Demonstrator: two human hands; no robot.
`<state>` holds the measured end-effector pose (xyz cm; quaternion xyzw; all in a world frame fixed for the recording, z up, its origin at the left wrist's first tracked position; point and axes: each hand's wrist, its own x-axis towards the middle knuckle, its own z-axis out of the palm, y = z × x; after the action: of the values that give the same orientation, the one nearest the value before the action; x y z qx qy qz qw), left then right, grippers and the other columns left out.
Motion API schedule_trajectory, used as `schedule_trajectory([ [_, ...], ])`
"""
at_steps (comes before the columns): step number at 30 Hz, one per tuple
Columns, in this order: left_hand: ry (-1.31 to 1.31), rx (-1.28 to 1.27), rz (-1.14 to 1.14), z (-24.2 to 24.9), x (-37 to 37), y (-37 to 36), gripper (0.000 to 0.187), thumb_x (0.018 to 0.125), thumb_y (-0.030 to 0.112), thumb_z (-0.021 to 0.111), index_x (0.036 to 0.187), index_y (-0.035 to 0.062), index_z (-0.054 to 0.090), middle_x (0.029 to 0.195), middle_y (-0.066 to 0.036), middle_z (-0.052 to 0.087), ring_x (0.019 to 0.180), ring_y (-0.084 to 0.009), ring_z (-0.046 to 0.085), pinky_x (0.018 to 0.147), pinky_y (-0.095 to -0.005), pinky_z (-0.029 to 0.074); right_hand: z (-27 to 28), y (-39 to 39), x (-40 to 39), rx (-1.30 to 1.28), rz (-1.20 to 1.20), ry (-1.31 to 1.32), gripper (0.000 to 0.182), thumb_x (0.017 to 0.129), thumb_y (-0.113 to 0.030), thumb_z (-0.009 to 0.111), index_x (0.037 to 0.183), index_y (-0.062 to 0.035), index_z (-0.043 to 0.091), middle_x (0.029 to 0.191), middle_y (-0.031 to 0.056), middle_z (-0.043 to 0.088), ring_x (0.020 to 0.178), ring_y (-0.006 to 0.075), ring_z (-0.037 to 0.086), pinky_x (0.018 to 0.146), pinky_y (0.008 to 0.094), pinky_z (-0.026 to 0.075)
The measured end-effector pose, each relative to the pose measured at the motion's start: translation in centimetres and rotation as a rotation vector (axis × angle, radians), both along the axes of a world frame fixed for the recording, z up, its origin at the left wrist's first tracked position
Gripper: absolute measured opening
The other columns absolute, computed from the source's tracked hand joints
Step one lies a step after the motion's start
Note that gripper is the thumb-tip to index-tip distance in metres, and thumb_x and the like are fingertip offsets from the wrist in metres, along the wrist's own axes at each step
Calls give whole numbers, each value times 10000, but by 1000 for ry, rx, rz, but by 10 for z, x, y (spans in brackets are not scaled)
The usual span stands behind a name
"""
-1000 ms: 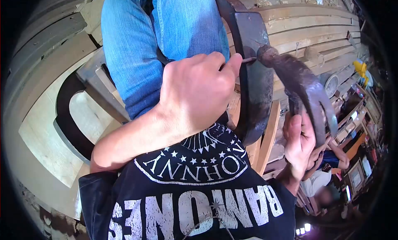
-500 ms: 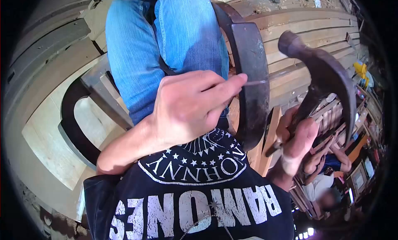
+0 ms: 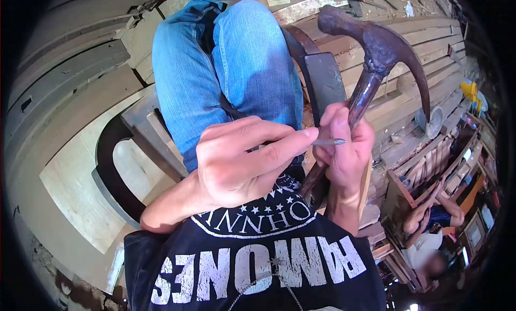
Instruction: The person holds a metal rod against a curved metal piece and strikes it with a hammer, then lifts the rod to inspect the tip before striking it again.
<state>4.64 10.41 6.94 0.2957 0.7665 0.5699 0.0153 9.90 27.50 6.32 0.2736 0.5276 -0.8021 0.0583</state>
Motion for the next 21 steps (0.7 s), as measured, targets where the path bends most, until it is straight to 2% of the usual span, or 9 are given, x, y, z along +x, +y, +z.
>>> schedule_trajectory([
  [6, 22, -4, -5, 6, -1, 2, 358, 614, -91, 744, 965, -24, 724, 738, -117, 671, 538, -183, 613, 468, -256, 466, -10, 0, -20, 42, -42, 77, 235, 964, -219, 607, 852, -17, 562, 497, -42, 429, 375, 29, 358, 347, 206, 260],
  [14, 68, 13, -17, 7, 5, 17, 351, 610, -85, 742, 955, -20, 726, 756, -124, 676, 542, -184, 611, 465, -252, 462, -1, 14, -19, -30, 10, -122, 253, 957, -232, 621, 797, -53, 541, 520, -49, 436, 381, 19, 361, 339, 201, 253],
  [21, 94, 9, -44, 12, 10, 25, 348, 601, -98, 748, 937, -11, 730, 788, -120, 688, 550, -181, 606, 465, -255, 456, 0, 16, -11, 20, 62, -112, 265, 938, -263, 651, 795, -58, 562, 533, -57, 453, 391, 18, 365, 351, 204, 258],
])
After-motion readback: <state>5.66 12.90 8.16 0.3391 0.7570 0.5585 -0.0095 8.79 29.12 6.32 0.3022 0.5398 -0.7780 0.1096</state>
